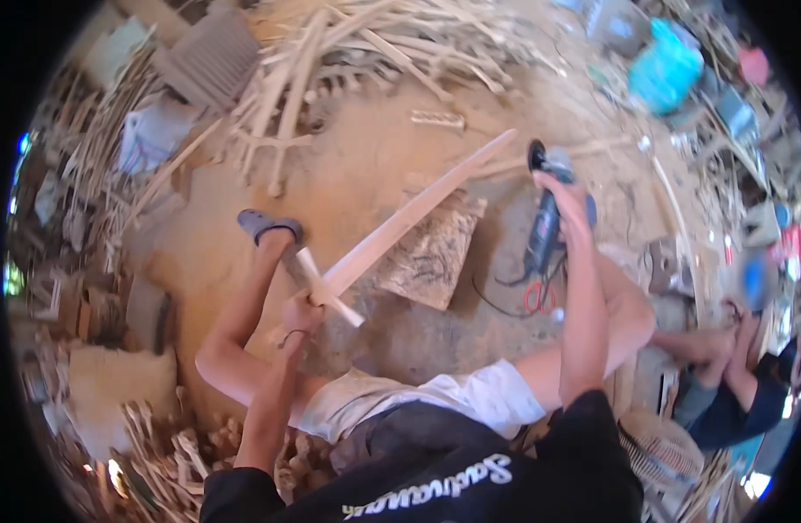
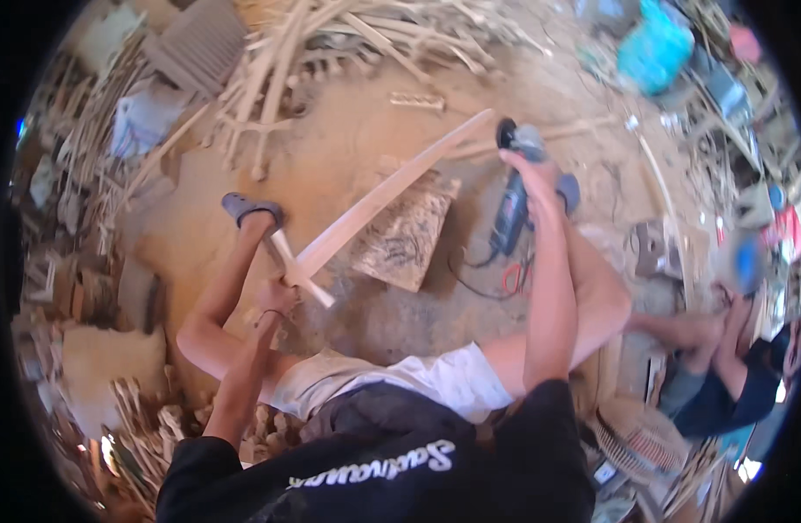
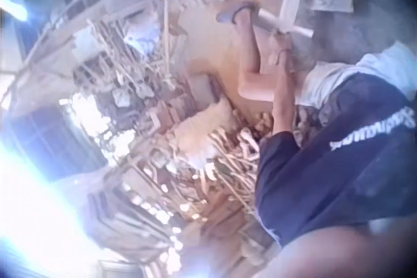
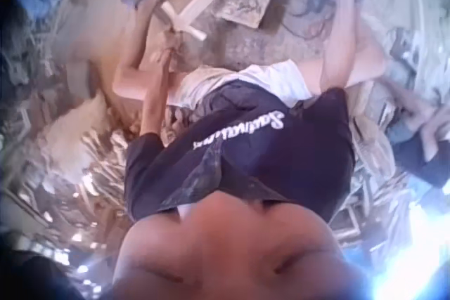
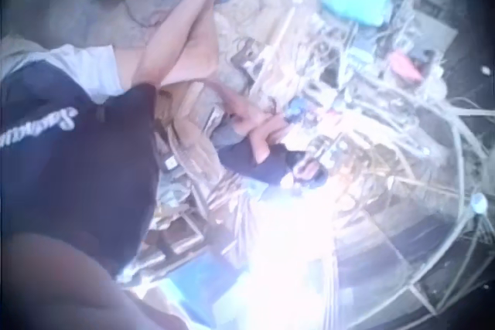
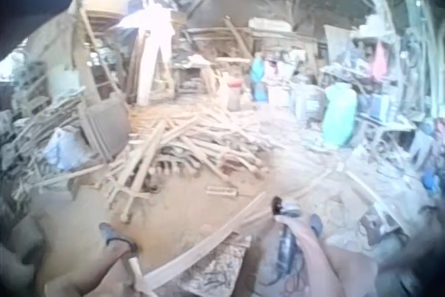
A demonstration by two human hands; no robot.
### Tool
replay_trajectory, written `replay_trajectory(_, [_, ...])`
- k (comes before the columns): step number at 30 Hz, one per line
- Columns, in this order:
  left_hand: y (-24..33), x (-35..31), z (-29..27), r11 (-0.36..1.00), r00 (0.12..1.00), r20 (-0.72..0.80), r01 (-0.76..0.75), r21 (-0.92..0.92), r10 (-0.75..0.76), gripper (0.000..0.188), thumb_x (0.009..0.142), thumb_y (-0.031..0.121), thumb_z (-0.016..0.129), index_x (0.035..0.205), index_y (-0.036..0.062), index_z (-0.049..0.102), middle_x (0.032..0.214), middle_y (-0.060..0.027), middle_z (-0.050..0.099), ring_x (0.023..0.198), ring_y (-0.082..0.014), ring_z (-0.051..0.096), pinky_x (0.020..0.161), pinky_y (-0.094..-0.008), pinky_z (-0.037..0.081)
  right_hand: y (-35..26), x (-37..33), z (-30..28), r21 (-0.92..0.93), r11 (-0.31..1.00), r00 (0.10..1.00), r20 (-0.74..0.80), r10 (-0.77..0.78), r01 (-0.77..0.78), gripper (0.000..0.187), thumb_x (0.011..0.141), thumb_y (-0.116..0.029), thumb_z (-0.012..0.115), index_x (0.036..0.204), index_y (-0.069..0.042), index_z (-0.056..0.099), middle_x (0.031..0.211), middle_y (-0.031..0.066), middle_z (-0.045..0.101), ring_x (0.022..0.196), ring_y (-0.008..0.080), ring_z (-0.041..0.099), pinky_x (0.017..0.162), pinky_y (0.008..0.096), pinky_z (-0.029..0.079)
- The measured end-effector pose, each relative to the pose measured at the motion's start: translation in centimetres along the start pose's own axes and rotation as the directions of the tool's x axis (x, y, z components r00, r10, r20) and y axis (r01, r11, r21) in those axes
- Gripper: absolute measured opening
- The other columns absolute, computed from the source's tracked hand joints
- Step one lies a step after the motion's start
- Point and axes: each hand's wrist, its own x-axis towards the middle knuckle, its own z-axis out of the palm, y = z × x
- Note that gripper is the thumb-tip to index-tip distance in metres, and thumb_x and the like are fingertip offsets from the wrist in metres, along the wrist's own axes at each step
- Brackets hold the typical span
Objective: The person constructs a wooden sword by gluing wooden pieces together with glue, grinding the blade with an angle grinder, applying glue and wood dust to the pommel, and sanding the sword with the angle grinder.
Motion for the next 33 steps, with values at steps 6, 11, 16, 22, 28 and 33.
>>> replay_trajectory(6, [13.9, -1.1, -1.9, 0.944, 0.985, -0.17, -0.034, -0.328, -0.024, 0.05, 0.075, 0.034, 0.09, 0.113, 0.0043, 0.083, 0.093, -0.0167, 0.082, 0.086, -0.0269, 0.08, 0.082, -0.0391, 0.062, -6.0, -8.5, -3.2, 0.257, 0.953, 0.969, 0.141, -0.201, 0.16, 0.032, 0.086, -0.004, 0.084, 0.111, -0.006, 0.064, 0.081, 0.0043, 0.067, 0.062, 0.0166, 0.067, 0.055, 0.0323, 0.056])
replay_trajectory(11, [20.6, -1.6, -6.3, 0.589, 0.961, -0.257, -0.265, -0.764, 0.099, 0.046, 0.088, 0.032, 0.085, 0.114, -0.0058, 0.08, 0.095, -0.011, 0.082, 0.088, -0.0155, 0.078, 0.075, -0.0309, 0.06, -3.8, -13.5, -6.2, 0.579, 0.815, 0.985, 0.132, -0.113, 0.016, 0.026, 0.094, -0.01, 0.078, 0.113, -0.002, 0.062, 0.087, 0.0097, 0.067, 0.069, 0.0208, 0.069, 0.059, 0.0353, 0.06])
replay_trajectory(16, [25.0, -2.4, -10.5, 0.232, 0.966, -0.235, -0.254, -0.939, 0.108, 0.031, 0.101, 0.019, 0.077, 0.121, -0.0045, 0.075, 0.101, -0.0023, 0.077, 0.083, -0.008, 0.07, 0.069, -0.0244, 0.054, -1.1, -14.6, -7.2, 0.655, 0.755, 0.982, 0.129, -0.142, 0.023, 0.027, 0.097, -0.019, 0.078, 0.107, 0.002, 0.063, 0.088, 0.0134, 0.068, 0.07, 0.0246, 0.07, 0.057, 0.037, 0.06])
replay_trajectory(22, [30.9, -1.6, -15.6, -0.106, 0.822, -0.421, -0.414, -0.904, 0.383, 0.025, 0.104, 0.006, 0.072, 0.126, -0.0021, 0.065, 0.102, -0.0031, 0.074, 0.082, -0.009, 0.07, 0.068, -0.0267, 0.056, 0.5, -12.8, -7.3, 0.764, 0.637, 0.944, 0.278, -0.181, -0.103, 0.037, 0.099, -0.019, 0.076, 0.126, -0.004, 0.057, 0.104, 0.0131, 0.067, 0.076, 0.0262, 0.07, 0.061, 0.04, 0.063])
replay_trajectory(28, [32.3, -1.1, -19.8, -0.211, 0.735, -0.387, -0.325, -0.922, 0.557, 0.039, 0.1, 0.004, 0.075, 0.135, -0.0043, 0.059, 0.106, -0.0063, 0.074, 0.085, -0.0133, 0.072, 0.076, -0.0296, 0.061, 1.4, -13.0, -6.0, 0.853, 0.493, 0.876, 0.361, -0.32, -0.172, 0.041, 0.1, -0.026, 0.073, 0.13, -0.005, 0.055, 0.103, 0.0148, 0.062, 0.088, 0.0288, 0.064, 0.076, 0.0467, 0.061])
replay_trajectory(33, [31.8, -1.7, -18.8, -0.251, 0.76, -0.287, -0.168, -0.953, 0.582, 0.044, 0.099, 0.006, 0.075, 0.139, -0.0043, 0.058, 0.109, -0.0056, 0.072, 0.082, -0.0128, 0.071, 0.074, -0.0288, 0.059, -0.4, -16.3, -5.5, 0.868, 0.444, 0.841, 0.401, -0.364, -0.222, 0.055, 0.1, -0.034, 0.073, 0.138, -0.003, 0.048, 0.109, 0.0142, 0.058, 0.09, 0.0278, 0.061, 0.082, 0.0443, 0.055])
